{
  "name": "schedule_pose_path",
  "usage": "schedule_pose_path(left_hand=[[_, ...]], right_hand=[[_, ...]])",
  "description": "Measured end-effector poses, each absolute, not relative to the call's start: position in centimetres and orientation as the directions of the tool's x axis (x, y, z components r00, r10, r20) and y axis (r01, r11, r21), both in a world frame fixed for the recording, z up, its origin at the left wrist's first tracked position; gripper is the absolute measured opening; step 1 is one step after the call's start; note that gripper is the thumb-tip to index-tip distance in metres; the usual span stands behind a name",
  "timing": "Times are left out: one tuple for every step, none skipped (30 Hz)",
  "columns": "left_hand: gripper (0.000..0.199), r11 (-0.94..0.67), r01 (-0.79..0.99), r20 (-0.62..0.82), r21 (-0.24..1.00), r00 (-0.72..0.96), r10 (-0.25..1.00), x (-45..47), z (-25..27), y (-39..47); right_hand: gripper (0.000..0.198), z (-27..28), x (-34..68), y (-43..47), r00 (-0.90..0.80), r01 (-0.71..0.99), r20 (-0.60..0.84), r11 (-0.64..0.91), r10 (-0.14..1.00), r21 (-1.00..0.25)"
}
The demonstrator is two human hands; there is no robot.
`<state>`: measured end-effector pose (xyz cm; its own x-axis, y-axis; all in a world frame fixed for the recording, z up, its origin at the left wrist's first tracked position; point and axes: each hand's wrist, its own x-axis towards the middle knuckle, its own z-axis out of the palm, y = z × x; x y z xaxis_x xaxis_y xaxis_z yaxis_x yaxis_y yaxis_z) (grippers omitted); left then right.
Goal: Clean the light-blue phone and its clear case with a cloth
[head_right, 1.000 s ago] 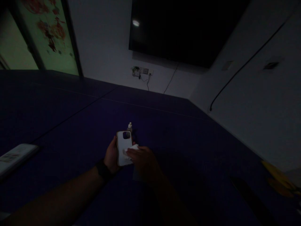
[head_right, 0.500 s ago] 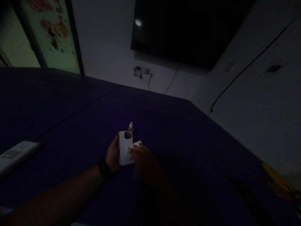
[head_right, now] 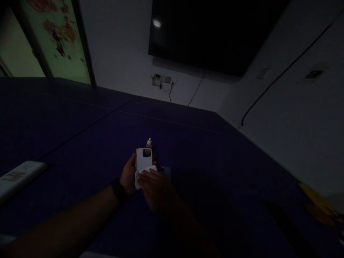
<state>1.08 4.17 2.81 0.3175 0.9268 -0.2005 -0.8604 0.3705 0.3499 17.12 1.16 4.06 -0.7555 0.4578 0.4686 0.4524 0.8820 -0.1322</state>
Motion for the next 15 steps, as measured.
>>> schedule_pose_path(left_hand=[[0.063, 0.390, -0.848, -0.197, 0.358, 0.340, 0.920, 1.0, 2.7, 4.2], [0.065, 0.412, -0.835, -0.194, 0.365, 0.364, 0.911, 0.8, 2.5, 4.2], [0.065, 0.427, -0.827, -0.190, 0.366, 0.383, 0.904, 0.8, 2.3, 4.3], [0.065, 0.430, -0.827, -0.182, 0.363, 0.389, 0.903, 0.7, 2.2, 4.3], [0.064, 0.422, -0.833, -0.172, 0.358, 0.386, 0.906, 0.7, 2.1, 4.3], [0.062, 0.408, -0.841, -0.162, 0.355, 0.374, 0.913, 0.7, 2.0, 4.3], [0.061, 0.392, -0.850, -0.157, 0.352, 0.359, 0.920, 0.7, 2.0, 4.3], [0.060, 0.380, -0.856, -0.155, 0.351, 0.347, 0.925, 0.7, 2.0, 4.3], [0.060, 0.380, -0.855, -0.157, 0.353, 0.346, 0.925, 0.7, 2.0, 4.3], [0.061, 0.393, -0.847, -0.163, 0.357, 0.358, 0.919, 0.6, 2.0, 4.3], [0.063, 0.413, -0.836, -0.175, 0.361, 0.374, 0.911, 0.6, 2.1, 4.4], [0.065, 0.429, -0.827, -0.188, 0.362, 0.386, 0.903, 0.6, 2.1, 4.4], [0.065, 0.439, -0.822, -0.197, 0.362, 0.393, 0.898, 0.6, 2.2, 4.4], [0.065, 0.439, -0.823, -0.201, 0.360, 0.391, 0.898, 0.7, 2.3, 4.4], [0.064, 0.425, -0.831, -0.199, 0.359, 0.376, 0.905, 0.7, 2.4, 4.4]], right_hand=[[0.035, 4.3, 17.0, 0.9, -0.784, 0.422, 0.440, 0.896, 0.438, -0.140], [0.035, 4.5, 17.0, 0.8, -0.804, 0.405, 0.410, 0.901, 0.431, -0.154], [0.035, 4.8, 17.1, 0.7, -0.818, 0.395, 0.384, 0.904, 0.428, -0.167], [0.034, 5.0, 17.2, 0.7, -0.825, 0.393, 0.366, 0.903, 0.430, -0.175], [0.032, 5.2, 17.4, 0.8, -0.825, 0.401, 0.359, 0.899, 0.437, -0.174], [0.032, 5.3, 17.6, 0.9, -0.817, 0.417, 0.361, 0.894, 0.449, -0.167], [0.032, 5.4, 17.8, 1.0, -0.807, 0.438, 0.364, 0.885, 0.465, -0.158], [0.034, 5.5, 17.9, 1.1, -0.798, 0.460, 0.360, 0.875, 0.483, -0.154], [0.039, 5.6, 17.9, 1.1, -0.797, 0.473, 0.345, 0.867, 0.496, -0.155], [0.044, 5.6, 17.9, 1.1, -0.803, 0.474, 0.323, 0.866, 0.500, -0.162], [0.047, 5.6, 17.8, 1.2, -0.816, 0.462, 0.302, 0.870, 0.493, -0.172], [0.047, 5.7, 17.8, 1.2, -0.828, 0.449, 0.284, 0.875, 0.483, -0.179], [0.043, 5.8, 17.8, 1.2, -0.835, 0.440, 0.277, 0.880, 0.475, -0.182], [0.037, 5.8, 17.8, 1.2, -0.837, 0.438, 0.277, 0.881, 0.472, -0.178], [0.031, 5.9, 17.8, 1.3, -0.831, 0.448, 0.284, 0.878, 0.478, -0.167]])
